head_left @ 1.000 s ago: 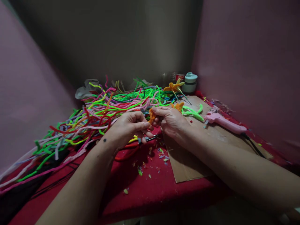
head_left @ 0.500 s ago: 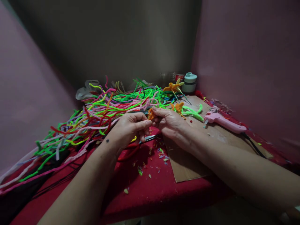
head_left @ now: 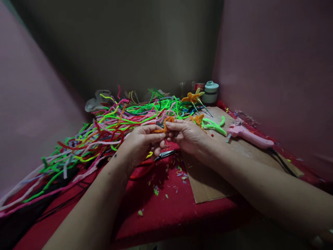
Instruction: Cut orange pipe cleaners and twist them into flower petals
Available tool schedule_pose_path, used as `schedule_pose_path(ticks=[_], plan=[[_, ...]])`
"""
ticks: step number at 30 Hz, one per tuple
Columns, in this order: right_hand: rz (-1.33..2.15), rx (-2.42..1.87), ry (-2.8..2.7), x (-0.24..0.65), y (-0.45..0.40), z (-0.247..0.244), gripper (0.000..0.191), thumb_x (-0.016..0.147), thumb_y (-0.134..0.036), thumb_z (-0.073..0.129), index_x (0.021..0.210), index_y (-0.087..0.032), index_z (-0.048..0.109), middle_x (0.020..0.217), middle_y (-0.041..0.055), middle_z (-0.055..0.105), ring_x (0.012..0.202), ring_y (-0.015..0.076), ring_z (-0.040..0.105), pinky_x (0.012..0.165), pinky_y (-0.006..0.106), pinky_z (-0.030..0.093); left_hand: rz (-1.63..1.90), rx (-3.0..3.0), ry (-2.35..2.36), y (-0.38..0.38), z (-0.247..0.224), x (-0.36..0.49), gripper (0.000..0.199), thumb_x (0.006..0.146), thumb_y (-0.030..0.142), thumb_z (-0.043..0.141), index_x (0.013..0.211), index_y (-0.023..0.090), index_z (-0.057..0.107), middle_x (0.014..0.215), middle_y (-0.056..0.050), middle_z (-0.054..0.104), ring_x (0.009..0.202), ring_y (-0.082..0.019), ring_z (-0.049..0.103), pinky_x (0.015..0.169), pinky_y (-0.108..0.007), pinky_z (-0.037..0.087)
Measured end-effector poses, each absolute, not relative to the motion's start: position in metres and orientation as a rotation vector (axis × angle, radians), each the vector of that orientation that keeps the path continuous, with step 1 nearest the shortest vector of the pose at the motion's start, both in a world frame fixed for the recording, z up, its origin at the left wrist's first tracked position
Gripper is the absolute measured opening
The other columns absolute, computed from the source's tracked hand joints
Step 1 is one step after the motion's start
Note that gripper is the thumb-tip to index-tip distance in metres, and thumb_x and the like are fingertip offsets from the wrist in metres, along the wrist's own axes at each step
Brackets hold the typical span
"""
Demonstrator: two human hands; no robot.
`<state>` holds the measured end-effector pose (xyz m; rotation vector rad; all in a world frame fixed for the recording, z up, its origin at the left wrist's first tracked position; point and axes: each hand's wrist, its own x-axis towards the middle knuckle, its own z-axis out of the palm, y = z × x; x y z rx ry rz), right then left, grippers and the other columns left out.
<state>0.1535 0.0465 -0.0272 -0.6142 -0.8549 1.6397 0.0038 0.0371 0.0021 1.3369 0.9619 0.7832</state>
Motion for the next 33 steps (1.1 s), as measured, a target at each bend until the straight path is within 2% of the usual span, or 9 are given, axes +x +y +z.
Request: schedule_pose_path(ticks=[7,14,25,27,29,31,33], plan=[[1.703,-0.659,-0.813,0.151,0.044,-0.030,0.010,0.069,-0.010,0.062,0.060,-0.012,0.060,0.056,-0.0006,0.052,0.051,0.0081,0.044,0.052,0.024,0.041,0.817,1.378,1.049,0.036,0.003,0.005,0.011,0.063,0.016,0.066,0.070,0.014,0.057,0.046,0.004,0.054,0.026,-0.004,0.039,0.027,-0.014,0.028],[1.734,-0.642,-0.802,0.150,0.046,-0.032,0.008,0.070,-0.010,0.064,0.063,-0.012,0.061,0.063,0.0003,0.053,0.052,0.0076,0.044,0.055,0.026,0.043,0.790,1.380,1.042,0.033,0.007,0.004,0.010,0.063,0.015,0.065,0.070,0.015,0.059,0.040,0.007,0.046,0.026,-0.003,0.031,0.027,-0.015,0.028],[1.672,-0.538,-0.955,0.148,0.047,-0.035,0.011,0.063,-0.020,0.074,0.064,-0.013,0.065,0.060,-0.0002,0.058,0.054,0.0091,0.049,0.056,0.025,0.041,0.689,1.510,1.003,0.041,0.001,-0.003,0.007,0.069,0.017,0.061,0.075,0.014,0.060,0.051,0.003,0.057,0.030,-0.006,0.043,0.031,-0.017,0.032],[1.657,-0.565,-1.005,0.149,0.047,-0.035,0.015,0.059,-0.021,0.077,0.066,-0.014,0.066,0.062,0.0002,0.060,0.055,0.0091,0.050,0.057,0.025,0.041,0.656,1.557,1.001,0.042,0.003,-0.006,0.010,0.069,0.016,0.063,0.078,0.014,0.061,0.057,0.002,0.060,0.039,-0.008,0.051,0.038,-0.018,0.039],[1.596,-0.593,-1.079,0.150,0.046,-0.034,0.016,0.060,-0.023,0.077,0.066,-0.014,0.066,0.061,-0.0005,0.060,0.052,0.0084,0.049,0.054,0.024,0.039,0.643,1.612,0.995,0.043,0.007,-0.010,0.017,0.066,0.015,0.068,0.083,0.014,0.063,0.068,0.000,0.065,0.056,-0.011,0.060,0.052,-0.019,0.048],[1.516,-0.626,-1.170,0.151,0.045,-0.033,0.014,0.064,-0.025,0.075,0.065,-0.015,0.065,0.056,-0.0020,0.057,0.048,0.0074,0.046,0.049,0.023,0.035,0.684,1.622,0.988,0.043,0.012,-0.014,0.026,0.063,0.015,0.073,0.088,0.014,0.065,0.079,-0.002,0.067,0.070,-0.012,0.063,0.063,-0.020,0.049],[1.469,-0.673,-1.261,0.153,0.042,-0.031,0.016,0.067,-0.027,0.072,0.061,-0.015,0.064,0.051,-0.0031,0.054,0.044,0.0069,0.042,0.045,0.023,0.032,0.774,1.580,0.984,0.043,0.015,-0.018,0.029,0.066,0.020,0.074,0.093,0.016,0.066,0.078,-0.001,0.066,0.066,-0.010,0.060,0.059,-0.018,0.047]])
